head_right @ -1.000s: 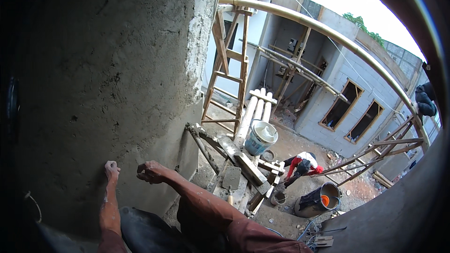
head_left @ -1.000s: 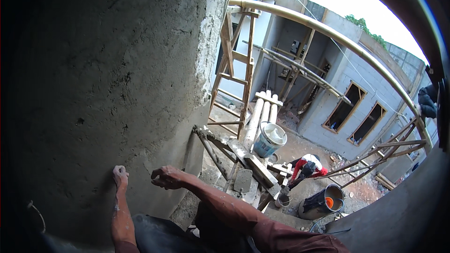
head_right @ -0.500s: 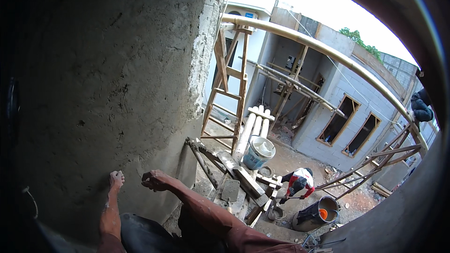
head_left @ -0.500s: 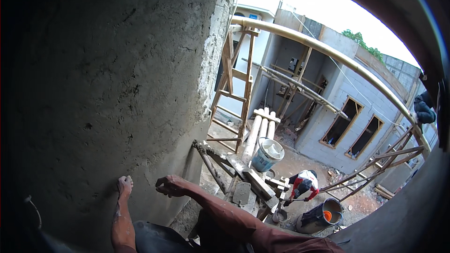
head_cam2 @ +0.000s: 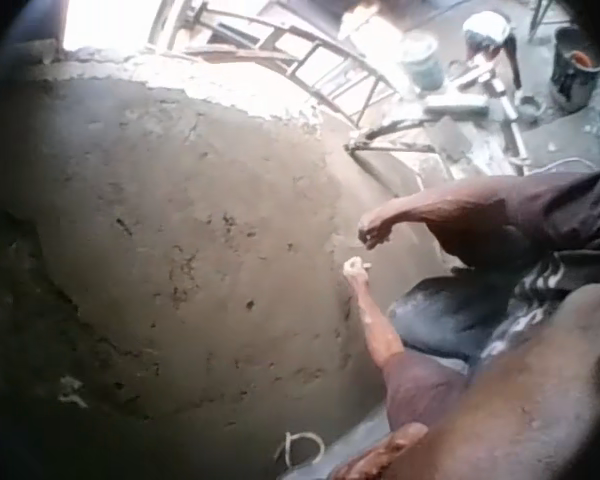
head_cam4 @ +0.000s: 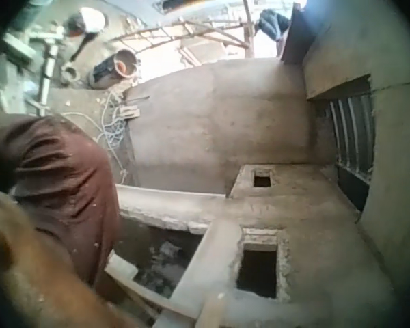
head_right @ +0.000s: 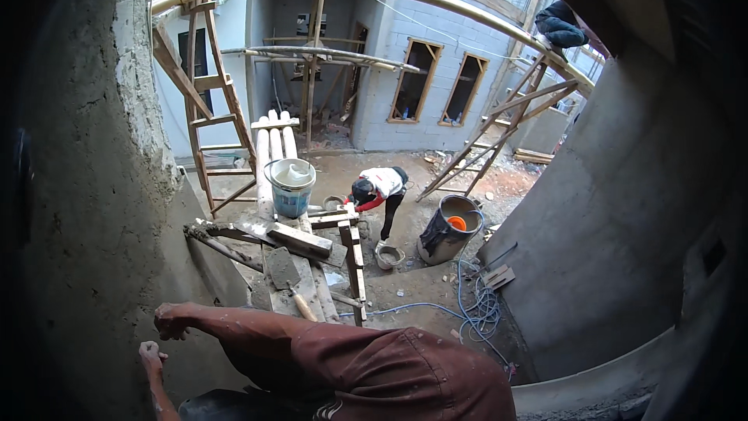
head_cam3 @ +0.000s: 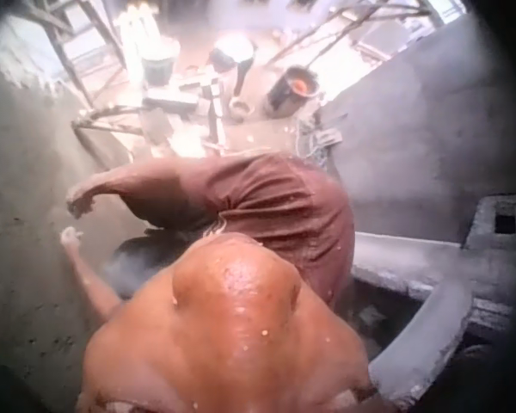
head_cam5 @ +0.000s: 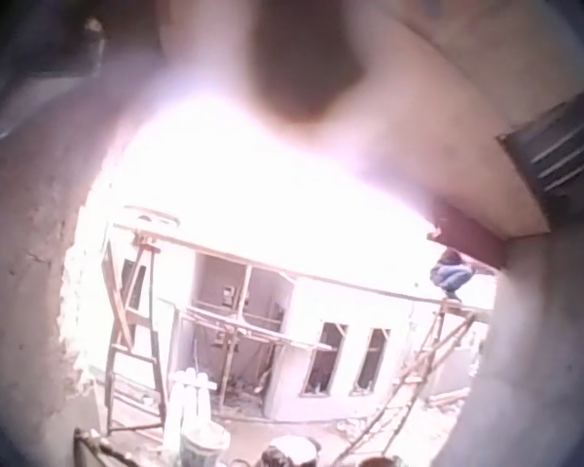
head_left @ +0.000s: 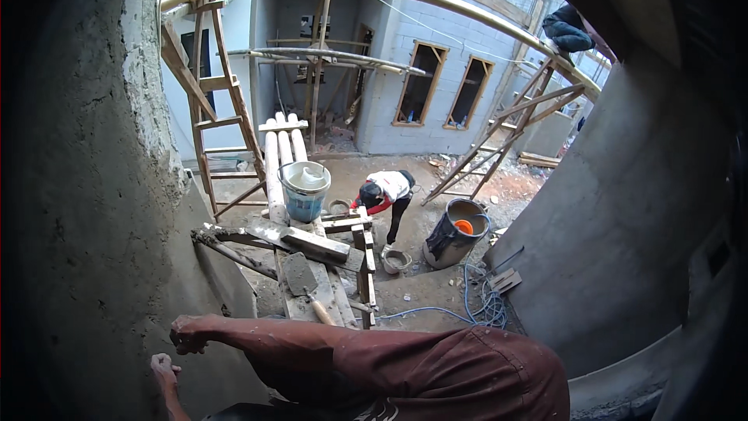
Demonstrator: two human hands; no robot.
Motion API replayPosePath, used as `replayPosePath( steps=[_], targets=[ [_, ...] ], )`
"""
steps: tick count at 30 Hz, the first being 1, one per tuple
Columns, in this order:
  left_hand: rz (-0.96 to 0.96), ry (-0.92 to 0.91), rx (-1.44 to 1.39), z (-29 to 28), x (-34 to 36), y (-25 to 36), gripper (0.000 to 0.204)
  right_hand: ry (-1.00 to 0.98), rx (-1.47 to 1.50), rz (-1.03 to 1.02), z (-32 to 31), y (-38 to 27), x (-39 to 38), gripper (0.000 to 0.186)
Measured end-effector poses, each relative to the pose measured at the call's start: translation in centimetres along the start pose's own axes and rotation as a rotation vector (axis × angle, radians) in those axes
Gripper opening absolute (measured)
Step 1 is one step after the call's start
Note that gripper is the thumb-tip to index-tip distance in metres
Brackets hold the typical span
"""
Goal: Applying plaster/mortar to a concrete wall using a trowel while standing on scaffolding.
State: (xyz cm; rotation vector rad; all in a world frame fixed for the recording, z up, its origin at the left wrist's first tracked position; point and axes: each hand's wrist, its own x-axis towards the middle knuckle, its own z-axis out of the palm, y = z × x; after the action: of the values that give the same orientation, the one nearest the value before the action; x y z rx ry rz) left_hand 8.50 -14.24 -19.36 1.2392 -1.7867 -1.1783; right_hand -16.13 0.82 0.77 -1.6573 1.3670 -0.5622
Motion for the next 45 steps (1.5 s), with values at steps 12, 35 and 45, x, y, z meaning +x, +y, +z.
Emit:
replayPosePath(
  steps=[12,35,45],
  targets=[
    [-0.148,-0.157,-0.083,-0.4,0.9,-0.1,0.029,-0.054,-0.056,0.106,-0.4,0.9,0.0,0.027],
    [-0.201,-0.126,0.074,-2.6,-1.2,3.0,0.029,-0.083,-0.142,0.118,0.3,0.9,1.2,0.028],
    [-0.251,-0.118,0.132,-2.9,-1.7,2.9,0.024,-0.093,-0.156,0.109,0.5,0.7,1.2,0.031]
  ],
)
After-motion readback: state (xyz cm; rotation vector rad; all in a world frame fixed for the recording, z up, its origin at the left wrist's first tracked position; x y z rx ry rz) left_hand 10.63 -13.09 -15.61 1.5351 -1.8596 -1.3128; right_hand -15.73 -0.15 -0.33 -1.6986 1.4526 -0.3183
